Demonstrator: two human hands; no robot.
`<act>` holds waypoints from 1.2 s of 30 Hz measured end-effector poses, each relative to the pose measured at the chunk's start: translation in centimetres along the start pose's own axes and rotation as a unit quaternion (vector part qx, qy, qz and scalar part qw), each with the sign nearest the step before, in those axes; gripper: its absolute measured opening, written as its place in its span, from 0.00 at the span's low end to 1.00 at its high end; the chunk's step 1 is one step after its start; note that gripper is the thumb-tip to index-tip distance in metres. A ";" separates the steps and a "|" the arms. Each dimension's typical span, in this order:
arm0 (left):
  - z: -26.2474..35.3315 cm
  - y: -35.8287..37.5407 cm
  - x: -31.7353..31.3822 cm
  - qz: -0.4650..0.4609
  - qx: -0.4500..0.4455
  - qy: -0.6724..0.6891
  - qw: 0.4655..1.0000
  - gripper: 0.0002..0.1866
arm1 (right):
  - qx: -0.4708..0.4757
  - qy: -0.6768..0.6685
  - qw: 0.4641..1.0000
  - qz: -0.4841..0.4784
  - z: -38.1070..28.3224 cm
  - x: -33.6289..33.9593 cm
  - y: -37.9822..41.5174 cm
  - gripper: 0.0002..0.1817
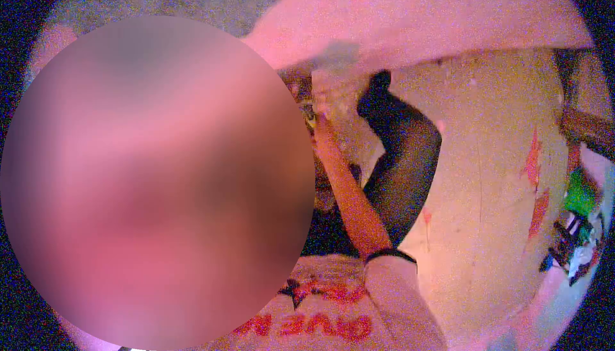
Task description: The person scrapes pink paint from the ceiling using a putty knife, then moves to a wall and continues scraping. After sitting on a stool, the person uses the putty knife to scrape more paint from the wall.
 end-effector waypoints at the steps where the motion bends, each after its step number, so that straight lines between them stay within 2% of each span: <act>1: 0.8 -0.3 0.4 -0.011 0.017 0.126 0.992 0.19 | -0.006 -0.019 0.999 -0.040 0.5 0.1 0.0 0.25; 2: 0.0 -0.1 0.2 -0.025 0.035 0.137 0.990 0.19 | -0.002 -0.037 0.995 -0.091 -0.2 -0.8 -0.7 0.24; 3: 0.0 0.7 0.8 -0.019 0.029 0.136 0.990 0.19 | 0.001 -0.036 0.995 -0.098 0.1 -1.1 -0.4 0.24; 5: -0.2 0.8 0.5 0.103 -0.084 -0.003 0.991 0.19 | 0.016 -0.071 0.995 -0.071 -0.3 -1.8 0.2 0.24; 6: -1.8 -0.7 0.8 -0.004 0.027 0.008 1.000 0.16 | 0.019 -0.073 0.995 -0.071 -0.6 -2.1 -0.1 0.24; 8: -2.3 1.1 1.0 -0.022 0.018 0.017 0.999 0.16 | -0.063 -0.032 0.991 -0.114 2.1 -0.7 -0.3 0.24; 9: -1.7 0.7 0.8 -0.013 -0.010 0.039 0.999 0.16 | -0.060 -0.022 0.991 -0.115 2.4 0.2 -1.5 0.24; 11: -0.7 0.5 1.5 -0.002 -0.043 0.058 0.997 0.15 | -0.085 -0.149 0.958 -0.230 3.4 1.0 -3.2 0.22; 12: 0.0 0.6 1.4 0.027 -0.052 0.062 0.996 0.15 | -0.079 -0.150 0.957 -0.235 2.8 0.0 -3.5 0.22; 14: 2.8 -0.2 2.5 0.055 -0.059 0.067 0.995 0.14 | 0.010 -0.126 0.979 -0.157 -1.9 -3.9 1.5 0.20; 16: 8.1 -1.0 4.7 -0.038 0.057 0.095 0.993 0.14 | 0.023 -0.137 0.976 -0.169 -4.1 -4.5 3.3 0.19; 17: 8.1 -1.1 4.2 -0.034 0.053 0.100 0.993 0.14 | 0.061 -0.149 0.966 -0.203 -5.7 -5.2 3.1 0.18; 19: 8.4 -1.3 2.9 -0.024 0.002 0.076 0.997 0.16 | 0.038 -0.160 0.966 -0.198 -5.7 -4.3 1.4 0.19; 21: 8.3 -0.3 2.5 -0.028 0.027 0.082 0.996 0.16 | 0.100 -0.089 0.968 -0.212 -3.9 -1.4 -2.0 0.19; 22: 7.3 0.1 2.2 -0.059 0.039 0.103 0.992 0.17 | 0.103 -0.088 0.968 -0.212 -3.2 0.1 -3.2 0.19; 23: 6.0 0.6 1.0 -0.091 0.053 0.125 0.987 0.18 | 0.055 -0.077 0.978 -0.184 -2.6 2.1 -4.3 0.21; 24: 2.6 0.1 -1.6 -0.039 -0.079 0.010 0.996 0.18 | 0.005 -0.064 0.986 -0.154 -2.4 3.9 -5.2 0.23; 25: 3.5 0.9 -1.8 -0.040 -0.075 0.011 0.996 0.18 | 0.003 -0.062 0.986 -0.152 -2.4 5.4 -5.9 0.23; 27: 6.2 2.8 -2.1 -0.071 -0.009 0.092 0.993 0.19 | 0.043 0.045 0.998 -0.027 -2.8 8.1 -6.8 0.24; 28: 6.3 2.7 -3.0 -0.070 -0.010 0.098 0.993 0.19 | 0.097 -0.010 0.995 0.017 -5.3 6.3 -2.7 0.24; 30: 5.3 2.4 -5.2 -0.141 0.104 0.123 0.977 0.20 | 0.090 0.035 0.995 0.039 -6.9 8.1 -4.2 0.23; 31: 5.1 2.1 -6.5 -0.138 0.102 0.129 0.977 0.20 | 0.072 0.073 0.993 0.061 -7.7 9.1 -4.6 0.22; 32: 4.6 1.4 -8.0 -0.115 0.180 0.359 0.908 0.20 | 0.075 0.078 0.992 0.063 -8.9 7.8 -3.7 0.22; 33: 4.2 0.5 -9.3 -0.087 0.249 0.564 0.782 0.20 | 0.156 0.062 0.985 0.044 -10.8 5.0 -2.3 0.22; 34: 5.6 -0.2 -8.1 -0.089 0.254 0.564 0.781 0.20 | 0.235 0.044 0.971 0.027 -12.1 3.2 -2.0 0.21; 36: 9.9 -1.3 -3.1 -0.110 0.154 0.442 0.877 0.18 | 0.227 0.084 0.970 0.015 -13.5 3.2 -4.5 0.21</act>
Point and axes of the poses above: each hand's wrist, its own y-axis away from the middle knuckle, its own x-axis out of the back of the hand, z = x × y, the point moved 1 cm from there along -y, towards the middle knuckle, and after that the axes turned 6 degrees about -y, right-handed, at the moved point
